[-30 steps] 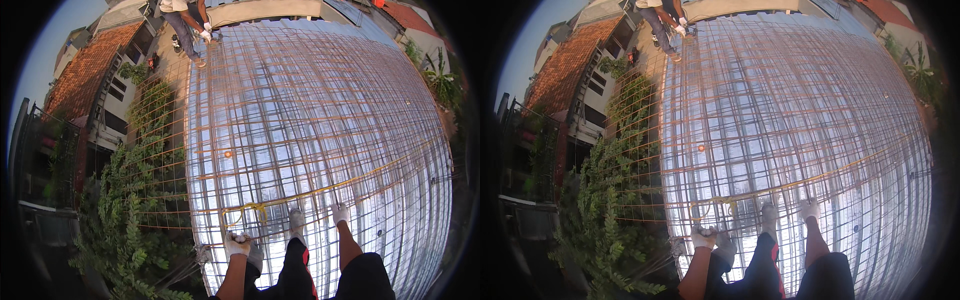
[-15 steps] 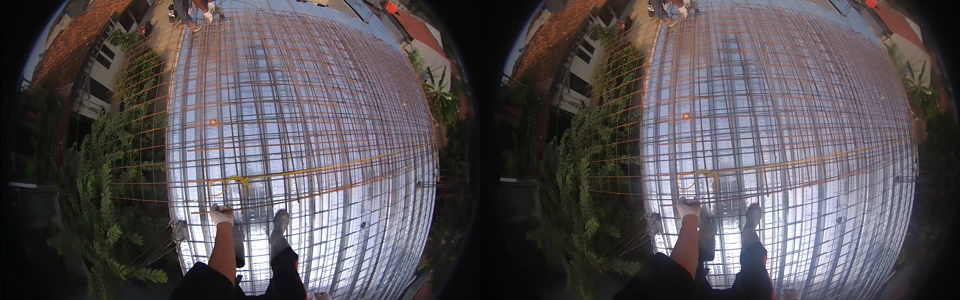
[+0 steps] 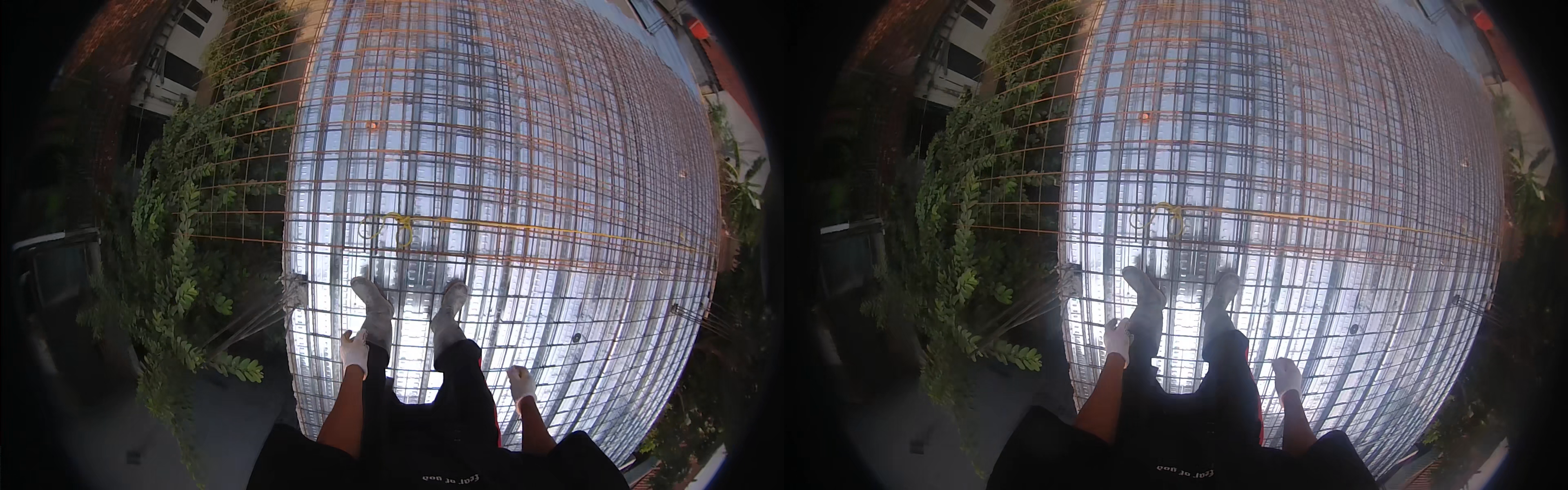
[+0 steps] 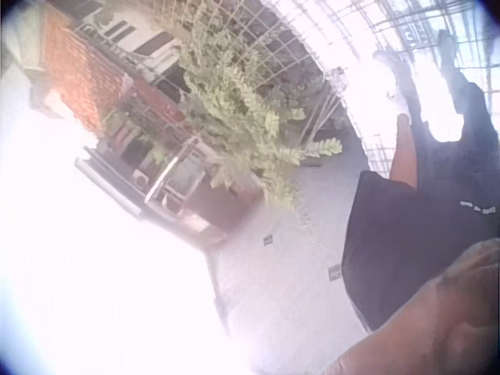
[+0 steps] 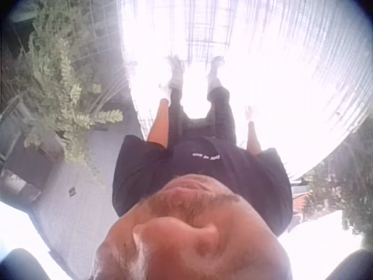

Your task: The person ties yellow cables to a wire mesh grid on a roof structure by hand while wearing gloves.

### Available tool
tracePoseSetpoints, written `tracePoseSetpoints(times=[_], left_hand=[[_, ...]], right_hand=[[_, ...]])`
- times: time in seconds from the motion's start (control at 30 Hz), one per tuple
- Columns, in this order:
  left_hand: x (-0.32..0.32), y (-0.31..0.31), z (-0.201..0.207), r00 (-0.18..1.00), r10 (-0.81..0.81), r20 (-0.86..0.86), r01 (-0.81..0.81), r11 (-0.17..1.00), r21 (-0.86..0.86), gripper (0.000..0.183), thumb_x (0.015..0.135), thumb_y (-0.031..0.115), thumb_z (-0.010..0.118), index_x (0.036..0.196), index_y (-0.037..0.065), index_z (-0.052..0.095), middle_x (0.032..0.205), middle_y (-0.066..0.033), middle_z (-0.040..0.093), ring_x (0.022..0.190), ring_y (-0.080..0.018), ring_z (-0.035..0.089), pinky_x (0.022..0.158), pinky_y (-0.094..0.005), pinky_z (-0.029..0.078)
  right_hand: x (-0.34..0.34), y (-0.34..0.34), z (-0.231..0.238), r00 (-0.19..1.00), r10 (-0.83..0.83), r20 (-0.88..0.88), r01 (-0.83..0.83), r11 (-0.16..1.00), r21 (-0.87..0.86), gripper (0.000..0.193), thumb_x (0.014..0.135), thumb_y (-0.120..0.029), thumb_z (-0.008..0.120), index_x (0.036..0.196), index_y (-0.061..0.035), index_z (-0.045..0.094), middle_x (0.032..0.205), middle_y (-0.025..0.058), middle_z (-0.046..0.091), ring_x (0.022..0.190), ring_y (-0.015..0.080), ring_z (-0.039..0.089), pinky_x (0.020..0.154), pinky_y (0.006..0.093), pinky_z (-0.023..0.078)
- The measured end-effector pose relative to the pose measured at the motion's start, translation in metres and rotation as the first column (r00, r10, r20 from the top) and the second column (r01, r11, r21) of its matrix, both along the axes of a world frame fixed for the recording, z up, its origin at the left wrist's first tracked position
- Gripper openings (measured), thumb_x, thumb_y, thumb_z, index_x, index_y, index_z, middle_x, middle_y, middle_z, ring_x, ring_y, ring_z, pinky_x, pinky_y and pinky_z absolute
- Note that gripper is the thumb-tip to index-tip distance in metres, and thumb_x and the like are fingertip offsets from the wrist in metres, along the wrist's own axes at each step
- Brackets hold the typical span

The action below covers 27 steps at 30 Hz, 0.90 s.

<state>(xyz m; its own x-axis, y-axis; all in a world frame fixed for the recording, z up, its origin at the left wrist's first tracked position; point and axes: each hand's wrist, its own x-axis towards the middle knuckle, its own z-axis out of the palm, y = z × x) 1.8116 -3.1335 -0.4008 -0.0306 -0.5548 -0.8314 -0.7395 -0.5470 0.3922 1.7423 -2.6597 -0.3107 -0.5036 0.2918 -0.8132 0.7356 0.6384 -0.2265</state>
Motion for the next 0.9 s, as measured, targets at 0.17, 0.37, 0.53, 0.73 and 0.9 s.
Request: tracePoseSetpoints(times=[0.17,0.37,0.53,0.73,0.9], left_hand=[[0.077,0.002,0.041,0.969,0.057,0.240,0.011,0.962,-0.271,0.053,0.089,0.027,0.075,0.133,0.000,0.063,0.099,-0.0139,0.070,0.075,-0.0274,0.068,0.081,-0.0452,0.058],[-0.022,-0.016,0.108,0.976,0.116,-0.185,-0.131,0.988,-0.075,0.025,0.095,0.018,0.072,0.113,0.001,0.070,0.079,-0.0062,0.066,0.053,-0.0164,0.058,0.045,-0.0344,0.049],[-0.069,0.009,0.167,0.931,-0.046,-0.361,0.052,0.999,0.007,0.025,0.099,0.023,0.069,0.114,0.003,0.073,0.087,-0.0069,0.072,0.067,-0.0165,0.068,0.059,-0.0323,0.060],[-0.134,0.050,0.222,0.854,-0.300,-0.426,0.381,0.917,0.118,0.017,0.100,0.018,0.067,0.107,0.003,0.070,0.081,-0.0020,0.065,0.065,-0.0121,0.062,0.058,-0.0287,0.052],[-0.108,-0.001,0.199,0.808,-0.427,-0.406,0.519,0.842,0.149,0.021,0.101,0.022,0.068,0.106,0.002,0.068,0.079,-0.0022,0.064,0.061,-0.0126,0.060,0.054,-0.0295,0.050]], right_hand=[[-0.089,-0.016,0.027,0.975,0.135,-0.177,-0.153,0.984,-0.095,0.050,0.099,-0.039,0.072,0.128,0.0008,0.071,0.111,0.0149,0.077,0.103,0.0243,0.071,0.093,0.0371,0.054],[-0.167,0.037,0.036,0.926,-0.070,-0.372,-0.010,0.978,-0.208,0.041,0.099,-0.034,0.071,0.120,0.0011,0.073,0.086,0.0060,0.069,0.075,0.0147,0.062,0.069,0.0345,0.052],[-0.214,0.038,0.114,0.917,-0.238,-0.320,0.126,0.934,-0.335,0.034,0.100,-0.032,0.071,0.109,0.0000,0.071,0.078,0.0021,0.064,0.058,0.0114,0.057,0.049,0.0286,0.047],[-0.151,0.070,0.134,0.837,-0.493,-0.236,0.367,0.827,-0.425,0.022,0.101,-0.029,0.068,0.100,-0.0069,0.066,0.073,-0.0008,0.058,0.054,0.0089,0.052,0.045,0.0261,0.039],[-0.050,0.059,0.130,0.860,-0.508,-0.043,0.488,0.845,-0.218,0.027,0.100,-0.034,0.070,0.103,-0.0064,0.068,0.076,0.0014,0.062,0.056,0.0125,0.058,0.047,0.0296,0.044]])
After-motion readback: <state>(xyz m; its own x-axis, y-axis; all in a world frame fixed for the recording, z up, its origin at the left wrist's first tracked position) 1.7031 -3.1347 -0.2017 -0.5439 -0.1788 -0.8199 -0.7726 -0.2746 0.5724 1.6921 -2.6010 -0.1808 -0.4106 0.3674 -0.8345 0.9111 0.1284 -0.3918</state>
